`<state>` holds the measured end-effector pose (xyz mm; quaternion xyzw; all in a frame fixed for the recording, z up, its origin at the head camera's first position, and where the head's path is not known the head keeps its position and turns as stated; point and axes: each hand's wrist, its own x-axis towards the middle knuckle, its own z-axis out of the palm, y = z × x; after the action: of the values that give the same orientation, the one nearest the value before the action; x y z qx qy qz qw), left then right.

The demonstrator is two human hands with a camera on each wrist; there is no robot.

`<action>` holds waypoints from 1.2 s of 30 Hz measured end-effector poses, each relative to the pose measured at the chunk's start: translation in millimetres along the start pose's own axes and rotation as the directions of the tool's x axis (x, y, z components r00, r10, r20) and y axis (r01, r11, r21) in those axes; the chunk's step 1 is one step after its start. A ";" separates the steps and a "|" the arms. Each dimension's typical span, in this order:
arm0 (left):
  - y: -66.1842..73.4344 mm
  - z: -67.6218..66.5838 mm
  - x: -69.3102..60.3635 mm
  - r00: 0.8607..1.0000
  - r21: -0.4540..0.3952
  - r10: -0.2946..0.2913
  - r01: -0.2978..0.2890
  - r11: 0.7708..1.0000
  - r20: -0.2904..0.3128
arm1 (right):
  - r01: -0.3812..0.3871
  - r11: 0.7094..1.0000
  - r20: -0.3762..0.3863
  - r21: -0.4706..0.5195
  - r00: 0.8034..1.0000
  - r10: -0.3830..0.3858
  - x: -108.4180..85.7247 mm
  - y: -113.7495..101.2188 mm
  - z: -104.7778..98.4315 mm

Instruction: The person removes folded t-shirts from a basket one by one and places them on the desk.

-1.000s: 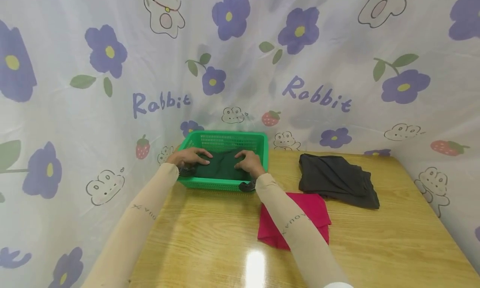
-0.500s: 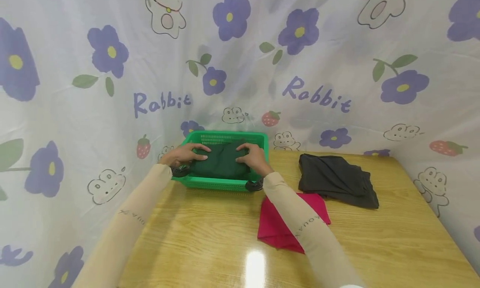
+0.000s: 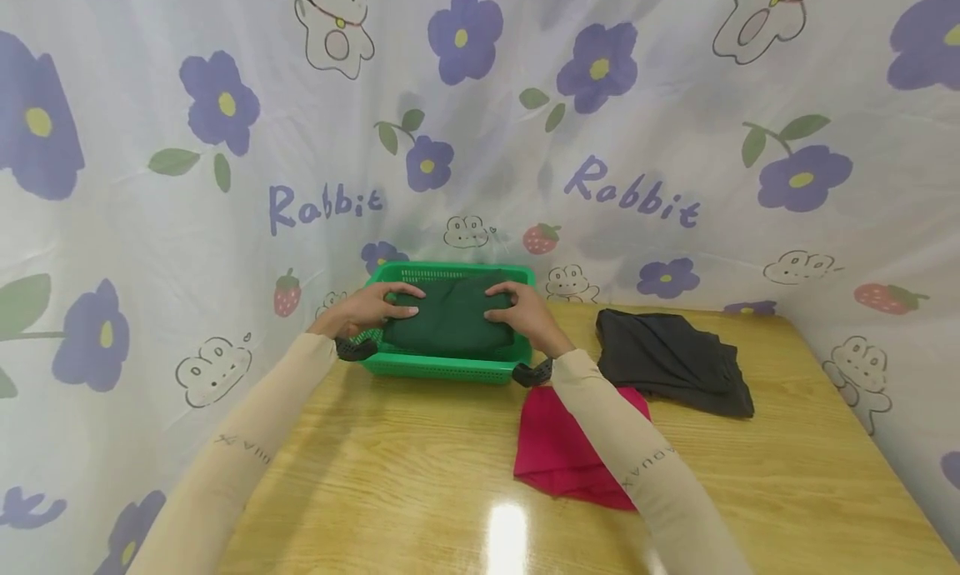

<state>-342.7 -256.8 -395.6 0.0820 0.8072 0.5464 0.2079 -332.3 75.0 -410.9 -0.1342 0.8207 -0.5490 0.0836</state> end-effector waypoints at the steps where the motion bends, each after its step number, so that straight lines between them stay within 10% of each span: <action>1: 0.8 0.7 -0.9 1.000 0.005 0.007 -0.007 1.000 -0.002 | 0.003 1.000 -0.003 -0.008 1.000 -0.003 -1.2 0.2 -1.6; 36: 40.5 84.0 -17.1 0.980 0.002 0.158 -0.160 0.987 0.120 | 0.012 1.000 -0.023 -0.019 1.000 -0.012 -79.6 19.2 -77.4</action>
<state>-295.4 -176.0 -380.8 0.1799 0.7872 0.5508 0.2110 -281.2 174.8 -399.8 -0.1336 0.8259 -0.5434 0.0694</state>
